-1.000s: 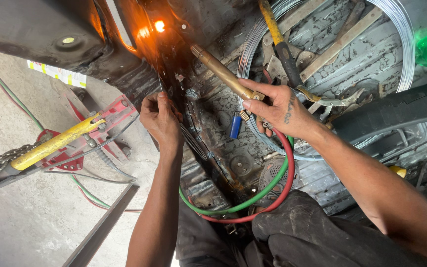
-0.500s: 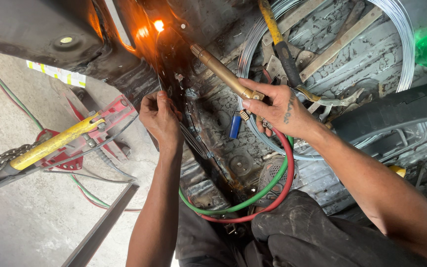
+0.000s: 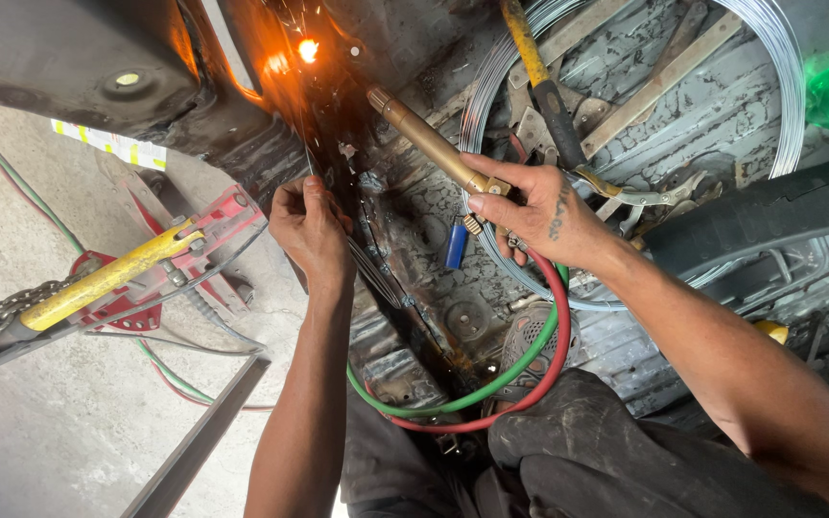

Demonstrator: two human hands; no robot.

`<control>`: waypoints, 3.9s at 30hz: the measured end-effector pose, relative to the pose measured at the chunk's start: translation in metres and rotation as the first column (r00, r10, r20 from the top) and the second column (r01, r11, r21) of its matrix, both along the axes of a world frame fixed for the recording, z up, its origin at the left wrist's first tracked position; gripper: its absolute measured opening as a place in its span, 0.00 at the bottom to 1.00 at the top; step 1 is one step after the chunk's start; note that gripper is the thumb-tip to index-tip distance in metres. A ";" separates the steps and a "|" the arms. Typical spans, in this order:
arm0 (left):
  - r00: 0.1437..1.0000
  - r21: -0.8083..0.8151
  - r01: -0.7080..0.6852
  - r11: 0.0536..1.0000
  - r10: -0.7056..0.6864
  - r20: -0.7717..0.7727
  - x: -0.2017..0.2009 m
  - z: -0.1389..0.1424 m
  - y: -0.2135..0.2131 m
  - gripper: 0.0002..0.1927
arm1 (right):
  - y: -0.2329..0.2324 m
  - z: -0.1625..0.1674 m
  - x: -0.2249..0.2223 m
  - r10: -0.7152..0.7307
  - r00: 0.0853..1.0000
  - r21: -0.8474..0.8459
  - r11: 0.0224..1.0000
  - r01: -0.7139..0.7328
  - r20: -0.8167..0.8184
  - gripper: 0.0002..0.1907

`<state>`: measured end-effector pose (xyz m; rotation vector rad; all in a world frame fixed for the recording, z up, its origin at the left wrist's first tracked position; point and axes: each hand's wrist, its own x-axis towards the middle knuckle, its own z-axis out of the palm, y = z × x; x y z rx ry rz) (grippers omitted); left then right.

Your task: The person lies under a vehicle and uses a handheld gas torch to heat and burn material along the vehicle's undercarriage seam, holding a length of wire in the other hand while directing the flame at the body panel. The torch flame and sparks are visible as the person works along the seam.

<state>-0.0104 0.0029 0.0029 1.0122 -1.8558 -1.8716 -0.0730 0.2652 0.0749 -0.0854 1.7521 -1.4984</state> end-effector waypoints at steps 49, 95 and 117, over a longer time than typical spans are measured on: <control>0.999 0.004 0.028 1.000 -0.028 -0.042 0.000 -0.005 -0.002 0.12 | 0.000 -0.002 0.001 -0.013 1.000 -0.014 1.000 0.013 -0.003 0.33; 1.000 0.045 -0.010 0.999 0.010 -0.006 -0.004 -0.010 -0.003 0.11 | -0.003 -0.001 0.001 -0.004 1.000 0.016 1.000 0.005 -0.012 0.33; 1.000 0.047 -0.019 0.999 0.018 0.013 -0.008 -0.010 -0.001 0.10 | -0.002 0.001 0.001 -0.004 1.000 0.008 1.000 0.004 -0.016 0.33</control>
